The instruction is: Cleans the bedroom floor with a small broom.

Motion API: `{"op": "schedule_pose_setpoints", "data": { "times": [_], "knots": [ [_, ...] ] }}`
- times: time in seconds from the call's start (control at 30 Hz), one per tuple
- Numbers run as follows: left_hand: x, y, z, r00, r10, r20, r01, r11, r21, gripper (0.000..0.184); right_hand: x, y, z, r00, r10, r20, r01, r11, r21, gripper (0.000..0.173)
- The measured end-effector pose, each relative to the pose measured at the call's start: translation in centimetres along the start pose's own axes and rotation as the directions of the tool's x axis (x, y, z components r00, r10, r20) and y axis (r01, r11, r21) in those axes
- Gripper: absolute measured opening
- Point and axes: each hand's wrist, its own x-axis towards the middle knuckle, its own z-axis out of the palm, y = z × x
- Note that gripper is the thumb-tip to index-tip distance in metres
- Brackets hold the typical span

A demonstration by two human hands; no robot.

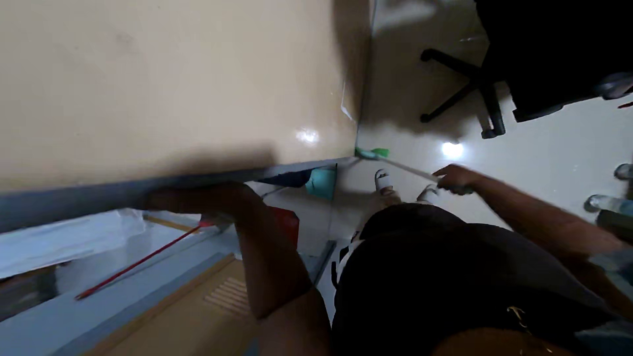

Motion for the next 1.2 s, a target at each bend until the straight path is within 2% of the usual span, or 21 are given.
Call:
{"op": "schedule_pose_setpoints", "data": {
  "times": [0.07,0.1,0.17,0.23,0.3,0.4,0.47,0.5,0.67,0.77,0.87,0.97,1.03,1.1,1.2],
  "knots": [
    [0.4,-0.2,0.3,1.000,0.008,-0.011,-0.008,0.999,-0.038,0.054,-1.1,2.0,-3.2,0.997,0.016,-0.071,-0.008,0.993,0.120,0.040],
    [0.5,-0.1,0.4,1.000,0.012,-0.015,-0.012,1.000,-0.027,0.054,-1.6,2.3,-4.2,0.991,0.024,-0.128,-0.008,0.993,0.120,0.045],
    [0.4,0.2,0.5,0.998,0.058,-0.012,-0.056,0.987,0.153,0.054,-1.5,2.6,-5.0,0.971,0.007,-0.238,0.009,0.998,0.067,0.051],
    [0.7,-0.3,0.0,0.986,0.168,0.024,-0.159,0.866,0.474,0.057,0.0,2.7,-4.4,0.950,0.001,-0.314,0.015,0.999,0.050,0.052],
    [1.3,-1.6,-1.1,0.972,0.220,0.084,-0.228,0.787,0.573,0.064,2.4,3.5,-2.9,0.936,-0.007,-0.352,0.026,0.998,0.049,0.049],
    [0.9,0.4,-0.4,0.988,0.144,0.052,-0.150,0.837,0.526,0.061,3.8,4.7,1.3,0.966,-0.028,-0.256,0.001,0.994,-0.107,0.032],
    [0.5,1.2,-0.2,0.986,0.149,0.076,-0.167,0.857,0.488,0.061,2.5,5.1,3.6,0.997,-0.002,-0.082,-0.020,0.966,-0.259,0.034],
    [0.4,1.2,-0.4,0.984,0.149,0.096,-0.177,0.859,0.481,0.062,1.6,5.6,4.1,1.000,0.007,-0.022,-0.012,0.963,-0.270,0.036],
    [0.5,2.0,-0.6,0.990,0.074,0.118,-0.128,0.816,0.564,0.062,-4.0,12.0,0.4,0.999,-0.006,0.031,0.003,0.996,0.089,0.038],
    [-0.3,4.0,-0.6,0.990,-0.070,0.126,-0.025,0.779,0.627,0.064,-8.3,16.8,-0.3,1.000,0.014,-0.025,-0.009,0.983,0.185,0.048],
    [-4.8,6.3,0.6,0.990,-0.105,0.099,0.016,0.759,0.650,0.069,-11.6,22.2,0.6,0.990,0.083,-0.115,-0.043,0.948,0.316,0.051],
    [-13.1,9.0,2.9,0.964,-0.125,0.233,-0.037,0.808,0.588,0.072,-14.3,26.9,1.3,0.965,0.153,-0.212,-0.046,0.898,0.438,0.047],
    [-18.3,10.5,5.0,0.895,-0.194,0.401,-0.043,0.859,0.511,0.075,-16.3,29.3,1.3,0.938,0.226,-0.264,-0.066,0.862,0.502,0.044],
    [-22.1,11.8,7.8,0.807,-0.178,0.563,-0.072,0.917,0.393,0.082,-18.2,31.3,1.0,0.894,0.314,-0.319,-0.068,0.800,0.596,0.041],
    [-25.6,14.3,12.7,0.699,0.042,0.713,-0.184,0.975,0.123,0.086,-19.5,35.5,0.8,0.812,0.430,-0.395,0.027,0.648,0.761,0.031]
  ]
}}
